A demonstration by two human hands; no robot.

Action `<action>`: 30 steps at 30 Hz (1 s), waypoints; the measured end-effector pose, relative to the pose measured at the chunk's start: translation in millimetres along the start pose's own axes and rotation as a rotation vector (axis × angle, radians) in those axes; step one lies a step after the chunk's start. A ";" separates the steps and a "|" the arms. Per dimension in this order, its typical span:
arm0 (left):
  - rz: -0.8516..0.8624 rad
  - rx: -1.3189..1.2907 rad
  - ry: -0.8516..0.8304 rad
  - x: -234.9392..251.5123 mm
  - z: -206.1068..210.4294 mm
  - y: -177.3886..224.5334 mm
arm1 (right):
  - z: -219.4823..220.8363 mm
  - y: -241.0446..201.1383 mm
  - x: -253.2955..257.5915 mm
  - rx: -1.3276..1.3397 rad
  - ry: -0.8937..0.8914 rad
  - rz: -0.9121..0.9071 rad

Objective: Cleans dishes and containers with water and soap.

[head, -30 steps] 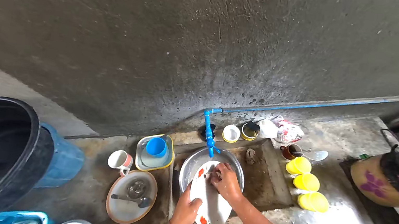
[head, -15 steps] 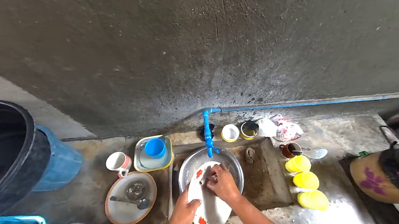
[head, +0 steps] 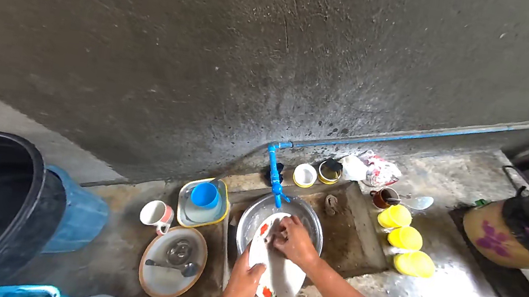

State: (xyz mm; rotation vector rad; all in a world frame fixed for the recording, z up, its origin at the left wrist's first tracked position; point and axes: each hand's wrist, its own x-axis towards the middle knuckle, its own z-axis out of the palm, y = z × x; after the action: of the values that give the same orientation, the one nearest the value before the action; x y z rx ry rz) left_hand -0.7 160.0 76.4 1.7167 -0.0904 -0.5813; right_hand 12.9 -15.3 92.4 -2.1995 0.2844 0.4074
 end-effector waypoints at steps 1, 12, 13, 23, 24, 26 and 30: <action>-0.006 0.007 0.001 -0.4 -0.2 0.8 | -3.7 0.6 3.3 -0.012 -0.004 0.023; 0.003 0.012 -0.009 -4.0 0.6 -0.1 | 0.1 -3.1 -2.5 -0.005 -0.079 -0.007; 0.026 0.014 -0.013 -2.8 0.9 -0.2 | 2.9 -5.7 -6.5 0.003 -0.079 -0.037; 0.019 -0.019 -0.029 -5.0 0.6 2.9 | -3.2 12.9 -6.0 0.035 0.094 -0.036; 0.031 -0.019 -0.038 -3.4 1.3 3.0 | 3.0 7.2 -12.9 0.054 0.077 -0.083; 0.041 -0.014 -0.051 -0.8 1.3 3.4 | 13.0 -1.5 -19.2 0.068 0.080 -0.123; -0.030 -0.026 -0.060 -2.9 -1.7 5.6 | 1.6 1.3 -4.0 0.068 0.207 -0.066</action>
State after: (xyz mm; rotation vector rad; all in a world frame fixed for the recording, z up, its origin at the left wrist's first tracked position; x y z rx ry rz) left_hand -1.1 161.2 82.8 1.6784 -0.0993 -0.6535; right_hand 8.5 -14.6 92.1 -2.1795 0.3318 0.1314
